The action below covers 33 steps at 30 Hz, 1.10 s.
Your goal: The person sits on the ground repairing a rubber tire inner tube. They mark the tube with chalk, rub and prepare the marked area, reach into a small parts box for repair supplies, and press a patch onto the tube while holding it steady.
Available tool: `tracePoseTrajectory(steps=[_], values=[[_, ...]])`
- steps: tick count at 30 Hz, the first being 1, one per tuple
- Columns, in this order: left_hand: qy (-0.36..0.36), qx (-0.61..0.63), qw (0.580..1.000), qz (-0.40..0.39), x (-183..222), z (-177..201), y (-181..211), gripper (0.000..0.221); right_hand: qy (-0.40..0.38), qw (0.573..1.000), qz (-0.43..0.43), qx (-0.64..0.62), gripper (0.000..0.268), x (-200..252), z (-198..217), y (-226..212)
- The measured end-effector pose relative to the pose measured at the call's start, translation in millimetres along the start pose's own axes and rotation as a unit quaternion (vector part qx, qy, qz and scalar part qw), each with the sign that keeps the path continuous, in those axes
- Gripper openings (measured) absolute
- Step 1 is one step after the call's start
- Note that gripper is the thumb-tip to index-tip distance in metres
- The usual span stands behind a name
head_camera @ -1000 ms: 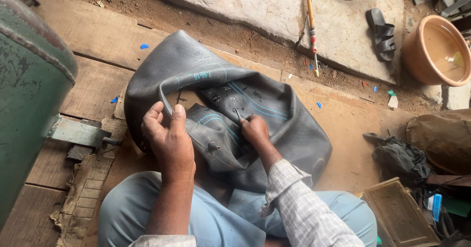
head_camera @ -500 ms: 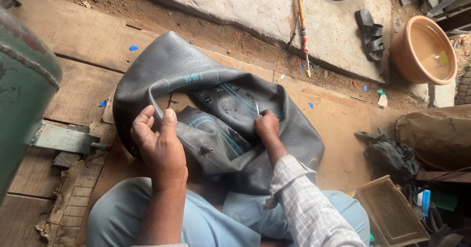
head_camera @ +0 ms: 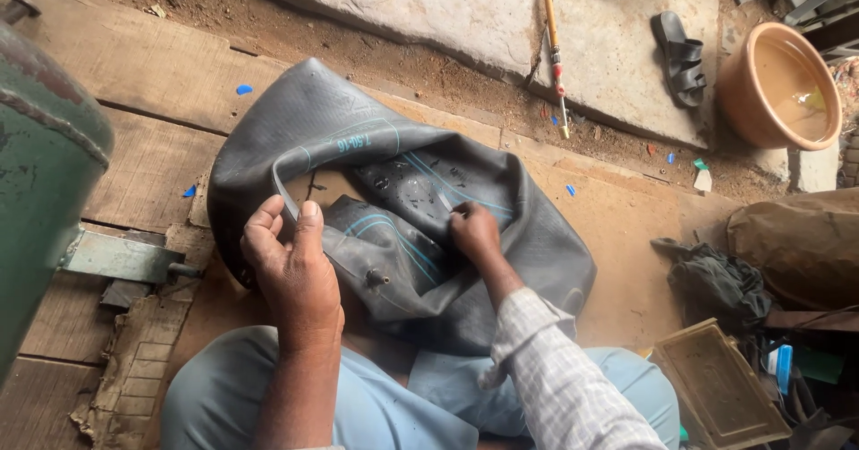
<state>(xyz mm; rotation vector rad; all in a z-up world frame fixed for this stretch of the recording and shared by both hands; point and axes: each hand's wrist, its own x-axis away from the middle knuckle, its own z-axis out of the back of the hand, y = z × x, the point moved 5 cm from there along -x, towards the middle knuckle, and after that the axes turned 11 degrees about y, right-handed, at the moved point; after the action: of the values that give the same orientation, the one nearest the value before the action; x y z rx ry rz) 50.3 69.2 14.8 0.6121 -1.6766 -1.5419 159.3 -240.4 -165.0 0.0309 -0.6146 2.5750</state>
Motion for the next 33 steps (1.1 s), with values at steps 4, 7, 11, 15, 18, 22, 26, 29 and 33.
tracePoseTrajectory(steps=[4, 7, 11, 15, 18, 22, 26, 29, 33], values=[[0.000, 0.020, 1.000, 0.009, 0.0, 1.0, -5.2, 0.049, -0.041, 0.996, 0.067, -0.047, 0.027, 31.6, 9.4, -26.8], [-0.003, 0.014, 1.000, -0.008, -0.9, 0.8, -3.8, 0.050, -0.008, 0.998, 0.067, 0.004, 0.025, 42.6, 14.0, -31.2], [-0.005, 0.013, 0.999, 0.034, 0.0, 1.3, -0.7, 0.055, -0.030, 0.997, 0.072, 0.014, 0.026, 54.4, 18.5, -41.7], [-0.007, -0.012, 0.999, 0.033, 1.6, 2.9, -3.2, 0.054, -0.016, 0.997, 0.072, 0.035, 0.023, 58.0, 15.6, -38.3], [0.008, 0.066, 0.997, 0.046, -1.8, -1.4, -6.8, 0.066, -0.020, 0.996, 0.085, 0.008, 0.025, 55.5, 17.9, -43.2], [-0.005, 0.122, 0.986, 0.114, 0.0, -4.4, -16.1, 0.084, -0.039, 0.995, 0.089, -0.009, 0.024, 51.1, 6.0, -41.1], [-0.016, 0.158, 0.973, 0.166, 6.5, -8.1, -22.7, 0.090, -0.028, 0.993, 0.083, -0.080, 0.026, 45.2, -1.8, -52.9], [-0.025, 0.152, 0.974, 0.165, 8.4, -10.3, -12.9, 0.088, 0.003, 0.998, 0.033, -0.061, 0.026, 31.0, -3.8, -61.8], [-0.026, 0.157, 0.970, 0.186, 7.7, -14.4, -10.0, 0.087, -0.022, 0.996, 0.079, -0.031, 0.026, 27.4, -10.4, -67.5]])
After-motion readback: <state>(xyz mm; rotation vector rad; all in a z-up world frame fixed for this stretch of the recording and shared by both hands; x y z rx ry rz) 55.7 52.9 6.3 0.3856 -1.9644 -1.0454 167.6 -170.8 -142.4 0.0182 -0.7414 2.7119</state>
